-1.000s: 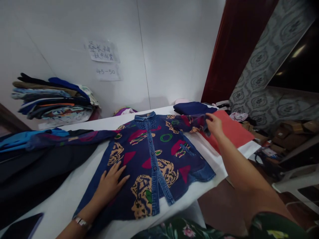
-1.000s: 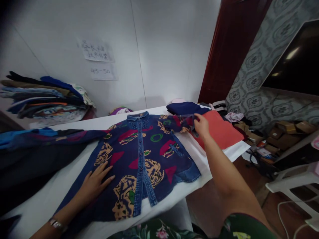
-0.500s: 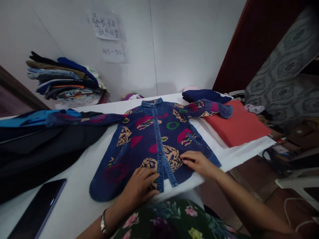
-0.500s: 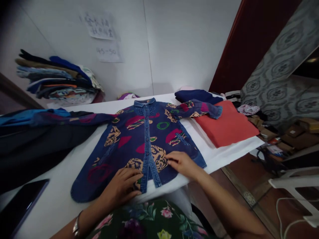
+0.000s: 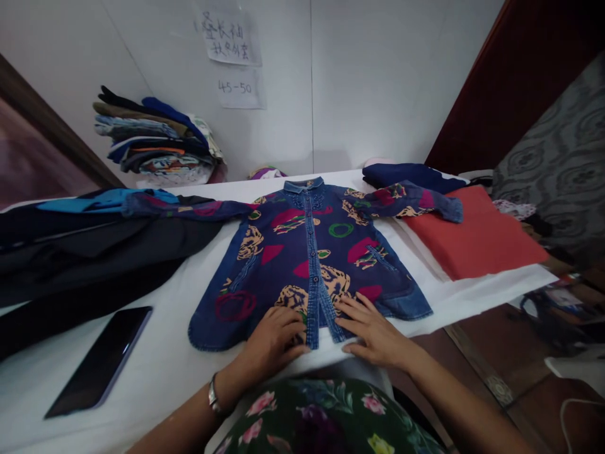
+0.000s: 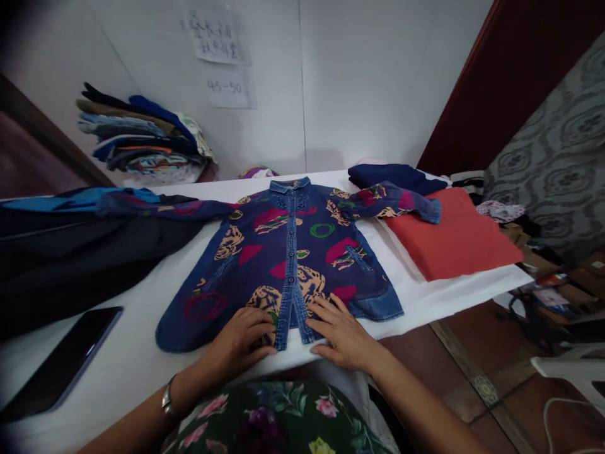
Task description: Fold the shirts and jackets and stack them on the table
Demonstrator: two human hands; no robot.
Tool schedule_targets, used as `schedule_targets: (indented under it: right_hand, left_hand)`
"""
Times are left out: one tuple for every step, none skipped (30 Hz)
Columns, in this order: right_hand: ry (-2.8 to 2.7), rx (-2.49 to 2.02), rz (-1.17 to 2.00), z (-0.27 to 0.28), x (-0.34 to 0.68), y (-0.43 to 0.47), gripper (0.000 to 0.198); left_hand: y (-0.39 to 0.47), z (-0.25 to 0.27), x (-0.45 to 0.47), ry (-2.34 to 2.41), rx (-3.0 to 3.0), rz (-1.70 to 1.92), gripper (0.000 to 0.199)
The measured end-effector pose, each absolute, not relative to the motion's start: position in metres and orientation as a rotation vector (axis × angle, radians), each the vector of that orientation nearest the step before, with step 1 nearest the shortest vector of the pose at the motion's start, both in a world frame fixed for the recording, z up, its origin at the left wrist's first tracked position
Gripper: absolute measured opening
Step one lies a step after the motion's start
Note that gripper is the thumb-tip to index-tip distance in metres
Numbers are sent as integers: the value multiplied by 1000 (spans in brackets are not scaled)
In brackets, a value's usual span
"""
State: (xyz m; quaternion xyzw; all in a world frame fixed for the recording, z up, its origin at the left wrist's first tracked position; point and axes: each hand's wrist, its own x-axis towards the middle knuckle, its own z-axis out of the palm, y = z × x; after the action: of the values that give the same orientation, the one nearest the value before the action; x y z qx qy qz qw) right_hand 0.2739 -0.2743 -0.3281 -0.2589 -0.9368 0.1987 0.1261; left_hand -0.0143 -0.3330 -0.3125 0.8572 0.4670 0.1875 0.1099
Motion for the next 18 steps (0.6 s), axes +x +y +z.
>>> schedule_targets:
  right_hand:
    - [-2708,-733,541,-331,274,-276,47]
    - [-2687,-711,505,-334,273,-277,41]
    - [-2661,-692,474,-336,272,-277,35]
    - [-2631,-679,452,-338,271,-278,29]
    - [-2599,-671,441,-338,269,-278,26]
    - [-2566,-667,446,-338,267,-278,23]
    - [-2532,-663,465,-337,265,-277,22]
    - [-2497,-660,500,-335,264,-277,21]
    - [-2460,-661,551,-332,262,-276,20]
    - [-2427,-670,614,-329,261,-275,20]
    - [-2404,-693,676,-326,261,-275,21]
    - [-2395,-726,721,-323,261,-274,21]
    - [-2406,-767,743,-322,261,-274,20]
    - [-2437,-806,742,-320,262,-275,20]
    - [-2480,-837,721,-320,262,-275,25]
    - [-2528,-856,691,-320,262,-275,33]
    - [-2570,-866,664,-320,263,-276,40]
    - [-2605,-870,648,-320,263,-276,42]
  left_hand:
    - [-336,-310,-15,1345,2521,535,32]
    - [-339,-308,-16,1332,2522,518,37]
    - [-340,-307,-18,1332,2522,506,38]
    - [-341,-307,-19,1339,2519,505,35]
    - [-340,-308,-20,1352,2516,514,29]
    - [-339,-309,-20,1363,2518,526,21]
    - [-337,-310,-20,1361,2531,537,15]
    - [-335,-312,-20,1348,2552,546,11]
    - [-333,-313,-19,1326,2573,559,10]
    - [-331,-313,-19,1305,2585,576,11]
    - [-330,-313,-18,1291,2584,597,14]
    - [-329,-312,-19,1280,2574,617,15]
    - [-328,-311,-19,1275,2561,627,15]
    - [-328,-310,-20,1276,2552,622,13]
    - [-328,-310,-21,1274,2555,601,12]
    - [-329,-309,-21,1276,2567,571,15]
    - [-329,-310,-22,1282,2584,537,21]
    - [-329,-310,-22,1294,2594,507,24]
